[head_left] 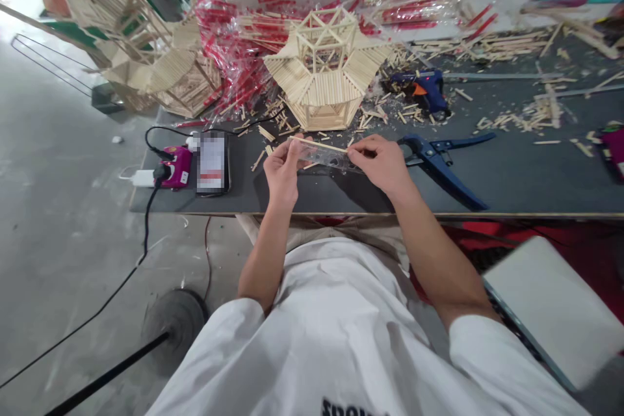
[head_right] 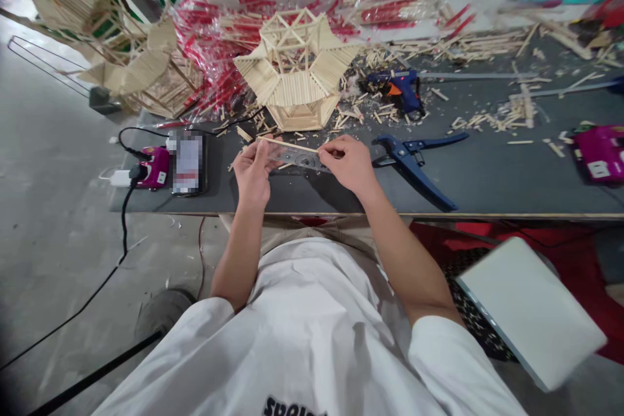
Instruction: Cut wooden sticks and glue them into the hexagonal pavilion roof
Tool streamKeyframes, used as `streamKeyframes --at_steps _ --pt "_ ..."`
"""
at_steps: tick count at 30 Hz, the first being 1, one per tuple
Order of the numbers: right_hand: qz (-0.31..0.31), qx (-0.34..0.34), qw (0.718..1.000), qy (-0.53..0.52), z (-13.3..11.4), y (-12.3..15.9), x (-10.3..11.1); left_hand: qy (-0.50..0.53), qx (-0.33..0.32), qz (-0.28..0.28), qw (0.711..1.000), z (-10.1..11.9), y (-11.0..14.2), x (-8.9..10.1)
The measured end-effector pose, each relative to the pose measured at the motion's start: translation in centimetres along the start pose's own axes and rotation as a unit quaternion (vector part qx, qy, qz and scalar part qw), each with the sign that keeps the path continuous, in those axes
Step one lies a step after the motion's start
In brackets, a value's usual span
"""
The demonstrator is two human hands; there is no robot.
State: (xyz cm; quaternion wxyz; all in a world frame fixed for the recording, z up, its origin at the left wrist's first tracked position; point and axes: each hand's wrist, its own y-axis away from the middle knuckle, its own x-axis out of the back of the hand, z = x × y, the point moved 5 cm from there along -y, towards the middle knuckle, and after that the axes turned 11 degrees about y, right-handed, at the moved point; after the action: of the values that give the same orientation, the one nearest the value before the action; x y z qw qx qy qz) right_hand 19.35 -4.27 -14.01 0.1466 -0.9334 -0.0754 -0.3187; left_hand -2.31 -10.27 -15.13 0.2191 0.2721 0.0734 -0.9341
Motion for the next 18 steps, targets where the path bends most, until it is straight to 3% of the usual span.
streamKeyframes --at_steps 9,18 --pt "0.011 0.001 1.000 -0.020 -0.43 0.35 -0.28 -0.053 -0.034 0.049 0.997 0.02 -0.32 0.44" --pt "0.020 0.024 0.999 -0.019 -0.86 0.73 -0.40 -0.041 -0.048 0.047 0.997 0.31 -0.22 0.47"
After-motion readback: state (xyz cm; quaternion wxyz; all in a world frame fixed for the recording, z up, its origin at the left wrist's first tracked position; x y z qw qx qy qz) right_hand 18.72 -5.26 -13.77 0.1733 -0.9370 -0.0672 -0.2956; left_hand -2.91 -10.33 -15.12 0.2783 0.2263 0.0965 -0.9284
